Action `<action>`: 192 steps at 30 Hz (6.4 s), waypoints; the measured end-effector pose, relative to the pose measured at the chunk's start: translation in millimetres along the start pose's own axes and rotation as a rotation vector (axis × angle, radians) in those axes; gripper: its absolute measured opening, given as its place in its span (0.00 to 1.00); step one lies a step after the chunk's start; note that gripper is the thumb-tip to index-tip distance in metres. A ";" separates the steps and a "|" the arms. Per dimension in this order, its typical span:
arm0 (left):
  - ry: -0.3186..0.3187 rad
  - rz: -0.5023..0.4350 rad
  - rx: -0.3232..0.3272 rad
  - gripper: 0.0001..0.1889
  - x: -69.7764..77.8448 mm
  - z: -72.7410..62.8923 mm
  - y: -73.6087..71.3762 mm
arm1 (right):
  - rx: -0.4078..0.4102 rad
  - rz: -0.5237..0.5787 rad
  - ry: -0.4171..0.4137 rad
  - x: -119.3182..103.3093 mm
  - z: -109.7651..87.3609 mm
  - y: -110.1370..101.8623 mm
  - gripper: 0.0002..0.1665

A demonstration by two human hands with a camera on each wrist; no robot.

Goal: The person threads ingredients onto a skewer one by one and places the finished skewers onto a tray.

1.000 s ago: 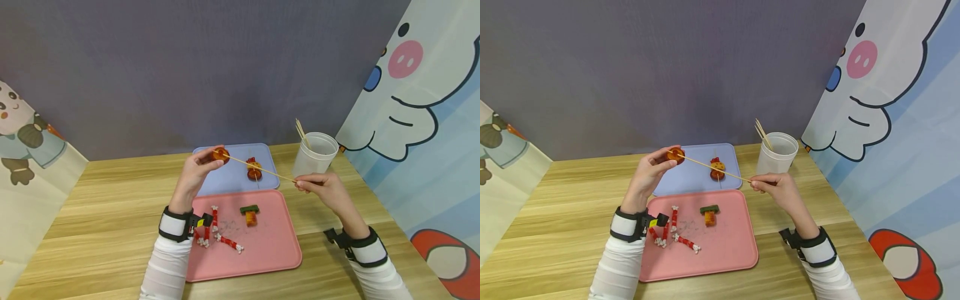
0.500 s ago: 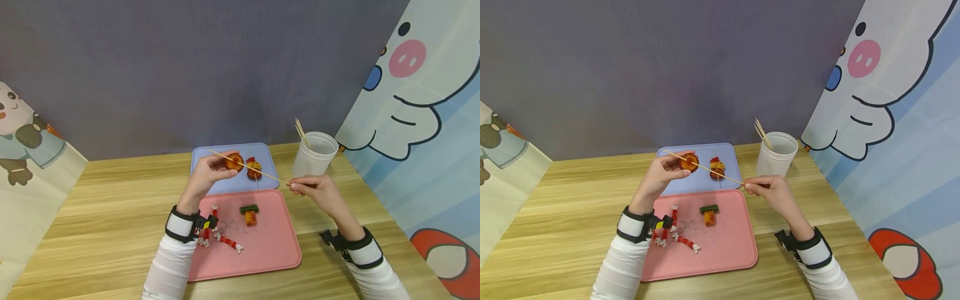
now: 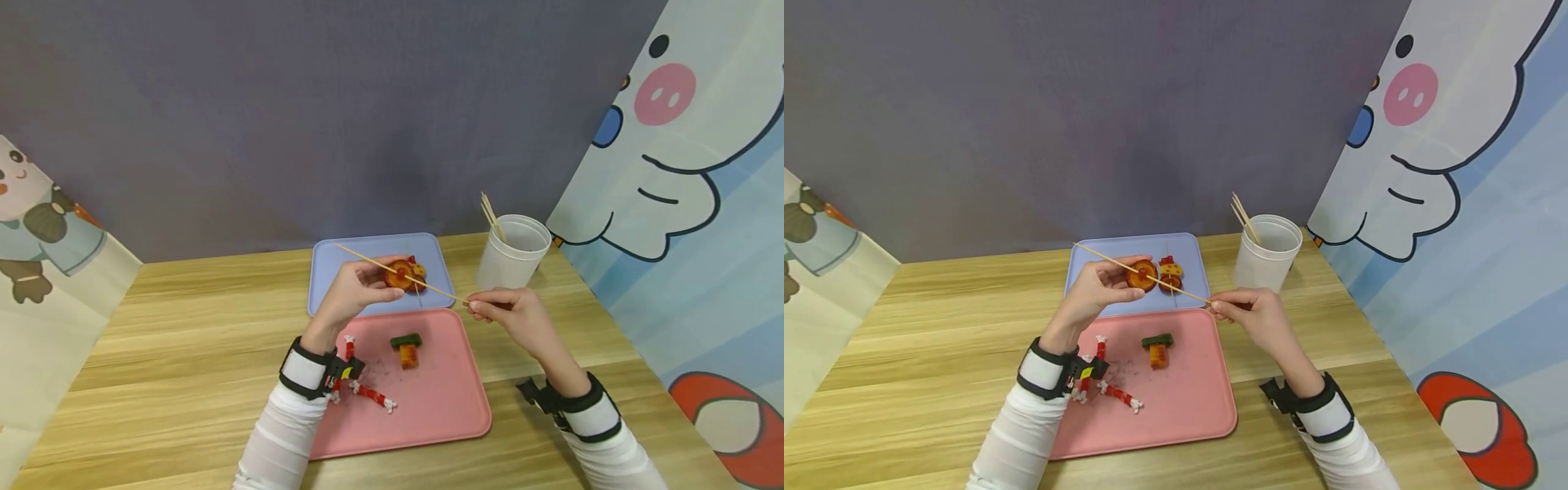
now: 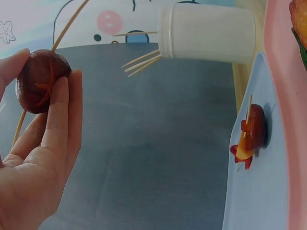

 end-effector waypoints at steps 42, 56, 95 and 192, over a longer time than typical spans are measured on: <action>0.003 0.038 -0.107 0.26 3.2 -0.8 19.8 | 0.111 -0.036 -0.156 -25.1 -13.6 2.8 0.06; -0.040 0.062 -0.100 0.25 0.9 -3.5 17.8 | 0.113 -0.038 -0.141 -27.3 -16.8 4.1 0.06; -0.059 0.184 -0.216 0.23 -17.1 3.7 40.8 | -0.129 0.075 0.009 -13.8 -4.9 32.1 0.11; -0.013 0.062 0.404 0.18 -4.4 -28.3 -53.1 | 0.066 -0.033 0.076 18.8 2.5 -14.7 0.12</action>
Point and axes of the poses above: each hand's wrist, its own z-axis towards the middle knuckle, its own y-axis out of the palm, x = y × z, the point moved 9 cm from there along z, towards the middle knuckle, and after that the axes turned 7 degrees about -x, right-handed, at the moved point
